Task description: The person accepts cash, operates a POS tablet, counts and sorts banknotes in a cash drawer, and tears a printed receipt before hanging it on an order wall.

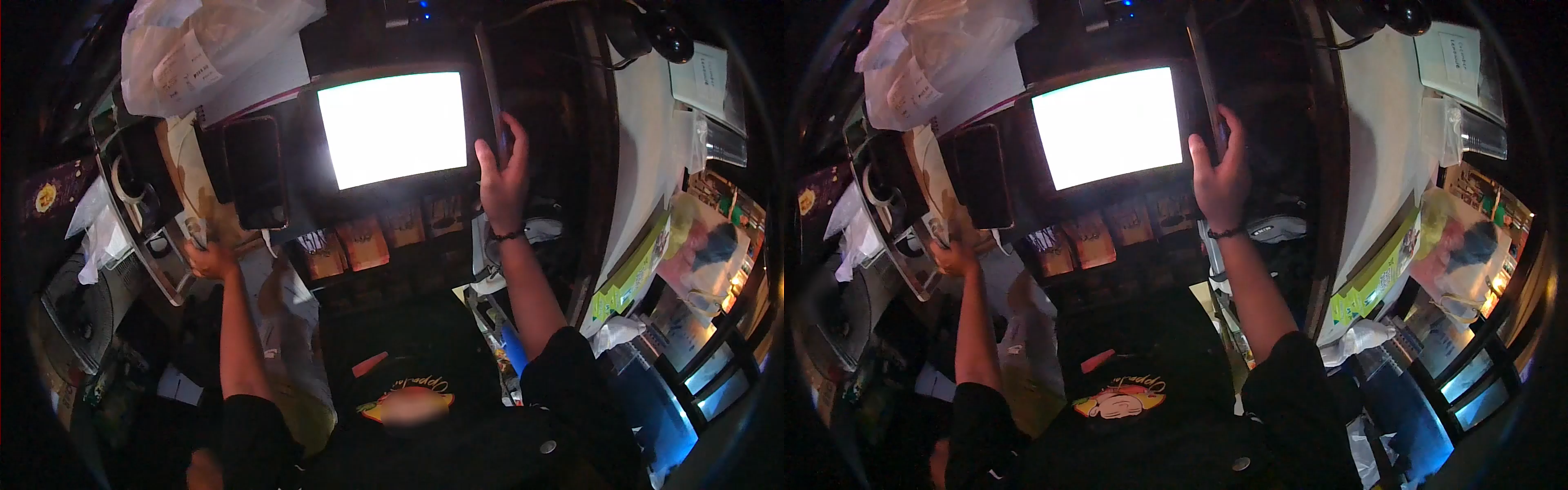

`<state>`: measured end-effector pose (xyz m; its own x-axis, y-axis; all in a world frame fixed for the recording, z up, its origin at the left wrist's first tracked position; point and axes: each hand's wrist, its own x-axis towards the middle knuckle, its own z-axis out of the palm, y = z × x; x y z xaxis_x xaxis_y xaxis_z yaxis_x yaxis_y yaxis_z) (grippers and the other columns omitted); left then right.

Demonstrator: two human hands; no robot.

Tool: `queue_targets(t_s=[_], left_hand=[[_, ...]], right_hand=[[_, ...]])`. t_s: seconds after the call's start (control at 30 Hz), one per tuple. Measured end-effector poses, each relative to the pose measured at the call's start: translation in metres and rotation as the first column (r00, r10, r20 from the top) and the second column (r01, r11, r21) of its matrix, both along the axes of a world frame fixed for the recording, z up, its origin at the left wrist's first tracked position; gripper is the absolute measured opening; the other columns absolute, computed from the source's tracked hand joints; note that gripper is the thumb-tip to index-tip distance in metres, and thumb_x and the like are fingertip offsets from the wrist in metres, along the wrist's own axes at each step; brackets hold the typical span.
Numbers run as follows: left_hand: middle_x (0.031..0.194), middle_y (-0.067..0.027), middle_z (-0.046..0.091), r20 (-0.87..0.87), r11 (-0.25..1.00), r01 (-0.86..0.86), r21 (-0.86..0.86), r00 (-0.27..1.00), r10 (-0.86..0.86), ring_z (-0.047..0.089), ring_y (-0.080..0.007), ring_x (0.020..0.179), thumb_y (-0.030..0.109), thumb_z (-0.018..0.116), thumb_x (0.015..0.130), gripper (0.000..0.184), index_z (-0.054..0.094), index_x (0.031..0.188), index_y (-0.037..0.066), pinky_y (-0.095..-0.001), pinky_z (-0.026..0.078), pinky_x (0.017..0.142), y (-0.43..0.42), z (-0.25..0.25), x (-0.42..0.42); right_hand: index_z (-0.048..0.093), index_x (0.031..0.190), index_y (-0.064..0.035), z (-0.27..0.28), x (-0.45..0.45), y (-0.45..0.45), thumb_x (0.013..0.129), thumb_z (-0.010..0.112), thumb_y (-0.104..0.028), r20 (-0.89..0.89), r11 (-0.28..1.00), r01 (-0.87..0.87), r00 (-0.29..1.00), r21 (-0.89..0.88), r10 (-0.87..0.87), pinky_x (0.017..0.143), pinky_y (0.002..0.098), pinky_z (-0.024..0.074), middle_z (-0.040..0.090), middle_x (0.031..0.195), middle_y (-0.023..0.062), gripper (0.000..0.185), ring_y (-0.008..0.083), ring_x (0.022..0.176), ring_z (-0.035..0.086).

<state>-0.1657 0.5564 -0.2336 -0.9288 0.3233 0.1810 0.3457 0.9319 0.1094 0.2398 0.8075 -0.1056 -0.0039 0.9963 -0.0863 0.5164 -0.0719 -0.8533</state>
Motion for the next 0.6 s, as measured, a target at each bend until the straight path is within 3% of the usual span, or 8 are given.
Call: queue_targets(t_s=[0.3,0.5,0.6], left_hand=[[0.097,-0.0201,0.062,-0.045,0.996,0.057,0.067,0.997,-0.054,0.055,-0.0401,0.093,0.018,0.05,0.069,0.043,0.055,0.109,0.006,-0.0486,0.035,0.084,-0.002,-0.002,-0.001],[0.1,-0.0199,0.062,-0.035,0.993,0.061,0.099,0.998,-0.058,0.057,-0.0399,0.093,0.016,0.049,0.069,0.045,0.055,0.112,0.006,-0.0489,0.038,0.082,-0.003,-0.005,-0.008],[0.099,-0.0202,0.062,-0.062,0.999,0.033,0.017,0.998,-0.032,0.058,-0.0404,0.09,0.014,0.049,0.067,0.045,0.055,0.111,0.005,-0.0491,0.04,0.079,0.0,-0.001,-0.003]], right_hand=[[0.046,0.122,-0.0051,-0.007,-0.001,0.0,0.085,0.06,-0.022,0.104,0.997,0.065,0.992,0.035,-0.068,0.089,0.034,0.0437,0.055,0.116,0.0145,0.043,0.0264,0.106,0.055],[0.046,0.122,-0.0054,-0.013,-0.003,0.0,0.084,0.061,-0.023,0.064,0.994,0.052,0.996,0.097,-0.058,0.088,0.0354,0.0443,0.055,0.116,0.0143,0.044,0.0281,0.106,0.056],[0.047,0.122,-0.0067,-0.013,0.0,0.001,0.084,0.061,-0.024,0.118,0.989,0.028,0.992,0.147,-0.045,0.087,0.0363,0.0448,0.056,0.115,0.014,0.044,0.0289,0.104,0.056]])
